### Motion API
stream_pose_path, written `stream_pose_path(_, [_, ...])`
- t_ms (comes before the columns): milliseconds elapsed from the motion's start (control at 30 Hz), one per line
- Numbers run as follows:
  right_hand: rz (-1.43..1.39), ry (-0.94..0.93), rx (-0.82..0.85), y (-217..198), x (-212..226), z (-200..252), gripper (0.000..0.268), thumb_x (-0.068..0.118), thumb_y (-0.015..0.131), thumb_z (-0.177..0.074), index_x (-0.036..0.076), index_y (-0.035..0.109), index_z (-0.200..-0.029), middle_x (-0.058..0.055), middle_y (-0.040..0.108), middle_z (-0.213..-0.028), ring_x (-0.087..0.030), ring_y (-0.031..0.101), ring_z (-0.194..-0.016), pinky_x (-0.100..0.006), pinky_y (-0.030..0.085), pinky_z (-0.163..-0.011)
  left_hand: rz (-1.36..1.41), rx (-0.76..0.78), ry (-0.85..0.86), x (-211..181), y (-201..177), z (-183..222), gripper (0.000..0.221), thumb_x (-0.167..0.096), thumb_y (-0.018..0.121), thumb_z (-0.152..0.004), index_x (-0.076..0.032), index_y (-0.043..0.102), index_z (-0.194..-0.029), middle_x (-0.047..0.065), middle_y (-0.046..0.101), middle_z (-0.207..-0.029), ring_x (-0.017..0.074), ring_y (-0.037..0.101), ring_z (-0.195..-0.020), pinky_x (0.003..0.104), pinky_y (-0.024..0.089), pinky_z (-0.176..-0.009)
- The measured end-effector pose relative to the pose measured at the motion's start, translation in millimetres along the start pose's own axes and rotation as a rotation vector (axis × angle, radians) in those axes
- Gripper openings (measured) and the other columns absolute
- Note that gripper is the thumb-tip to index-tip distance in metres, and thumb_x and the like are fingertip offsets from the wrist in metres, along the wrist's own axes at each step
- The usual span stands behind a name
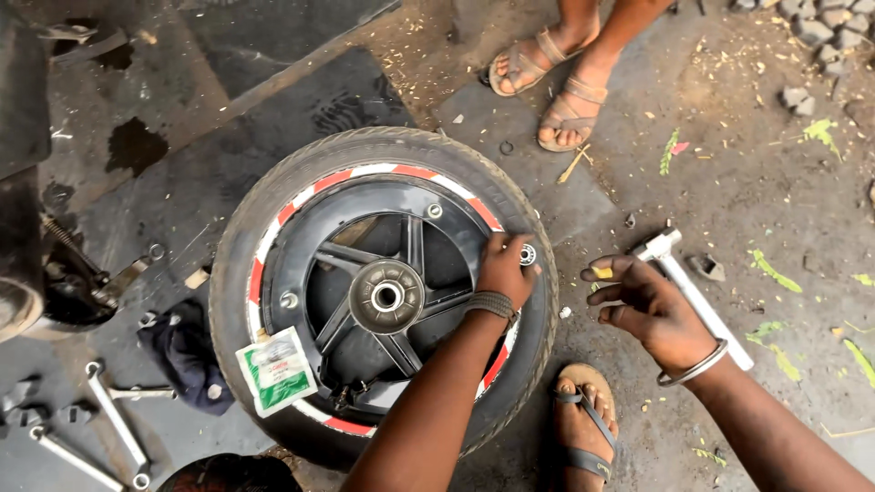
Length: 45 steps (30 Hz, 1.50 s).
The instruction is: Applying grease to motorcycle wheel bearings and reassembling the axle components.
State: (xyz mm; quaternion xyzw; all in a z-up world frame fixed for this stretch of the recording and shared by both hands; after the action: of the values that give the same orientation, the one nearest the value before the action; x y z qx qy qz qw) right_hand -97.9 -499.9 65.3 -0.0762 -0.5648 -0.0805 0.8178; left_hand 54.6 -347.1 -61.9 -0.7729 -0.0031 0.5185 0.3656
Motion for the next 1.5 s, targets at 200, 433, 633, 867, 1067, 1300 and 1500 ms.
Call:
stream_pose_path(200, [0.058, -0.009, 0.039, 8, 4, 5, 0.065, -0.016, 0.056, -0.079, 0.009, 0.052, -0.139, -0.006, 0.064, -0.130, -0.020, 0.063, -0.107, -0.035, 0.055, -0.091, 0.089, -0.009, -0.066, -29, -56, 12, 0.045, -0.011, 0.087, -0.073, -0.007, 0.066, -0.113, 0.016, 0.064, -0.113, 0.0349, 0.068, -0.104, 0.042, 0.057, -0.091])
stream_pose_path(433, [0.356, -0.083, 0.216, 75, 107, 35, 0.076, -0.013, 0.064, -0.075, 0.013, 0.050, -0.145, -0.003, 0.060, -0.133, -0.016, 0.063, -0.111, -0.033, 0.057, -0.089, 0.808, 0.155, -0.158, -126, -177, 60, 0.050, 0.003, 0.077, -0.082, -0.005, 0.061, -0.129, 0.010, 0.071, -0.112, 0.0134, 0.073, -0.101, 0.027, 0.061, -0.088])
stream_pose_path(633, [0.425, -0.110, 0.162, 137, 173, 85, 0.076, -0.015, 0.063, -0.073, 0.013, 0.052, -0.143, -0.002, 0.053, -0.134, -0.016, 0.061, -0.122, -0.035, 0.056, -0.094, 1.007, 0.101, -0.149, -135, -230, 91, 0.056, 0.004, 0.081, -0.085, 0.001, 0.057, -0.135, 0.012, 0.073, -0.117, 0.0125, 0.073, -0.103, 0.026, 0.061, -0.090])
stream_pose_path(867, [0.216, -0.123, 0.116, 173, 143, 87, 0.070, -0.017, 0.061, -0.078, 0.007, 0.047, -0.142, -0.008, 0.060, -0.136, -0.021, 0.060, -0.120, -0.039, 0.052, -0.099, 1.053, 0.082, -0.157, -133, -250, 105, 0.056, 0.004, 0.080, -0.086, 0.004, 0.059, -0.138, 0.013, 0.073, -0.122, 0.0145, 0.072, -0.108, 0.026, 0.060, -0.092])
stream_pose_path(1067, [0.170, -0.116, 0.107, 183, 139, 78, 0.072, -0.018, 0.058, -0.078, 0.006, 0.047, -0.144, -0.009, 0.058, -0.138, -0.023, 0.062, -0.117, -0.040, 0.054, -0.095, 0.993, -0.006, -0.108, -141, -272, 115, 0.050, 0.003, 0.076, -0.091, 0.004, 0.056, -0.137, 0.015, 0.073, -0.126, 0.0164, 0.073, -0.114, 0.026, 0.060, -0.095])
stream_pose_path(1300, [0.308, -0.323, 0.184, 203, 149, 73, 0.072, -0.018, 0.060, -0.075, 0.005, 0.052, -0.142, -0.011, 0.052, -0.147, -0.024, 0.055, -0.132, -0.039, 0.053, -0.099, 0.749, -0.094, -0.161, -153, -291, 120, 0.055, -0.002, 0.079, -0.088, -0.001, 0.057, -0.139, 0.015, 0.079, -0.107, 0.0159, 0.079, -0.096, 0.026, 0.064, -0.079])
stream_pose_path(1500, [0.340, -0.312, 0.175, 208, 149, 71, 0.077, -0.018, 0.059, -0.071, 0.007, 0.052, -0.144, -0.011, 0.052, -0.150, -0.024, 0.055, -0.133, -0.039, 0.052, -0.098, 0.612, -0.104, -0.146, -153, -297, 123, 0.052, -0.004, 0.076, -0.091, -0.001, 0.058, -0.140, 0.016, 0.081, -0.101, 0.0169, 0.081, -0.092, 0.026, 0.063, -0.073])
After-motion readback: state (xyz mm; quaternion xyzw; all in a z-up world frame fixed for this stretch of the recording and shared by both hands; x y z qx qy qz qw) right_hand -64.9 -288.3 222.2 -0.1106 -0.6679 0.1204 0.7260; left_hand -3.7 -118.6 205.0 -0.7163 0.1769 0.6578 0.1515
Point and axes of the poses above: each hand's wrist, its own z-axis away from the middle knuckle, its own y-axis out of the palm, x = y × z, the point moved 3 cm from there along -z, towards the middle knuckle
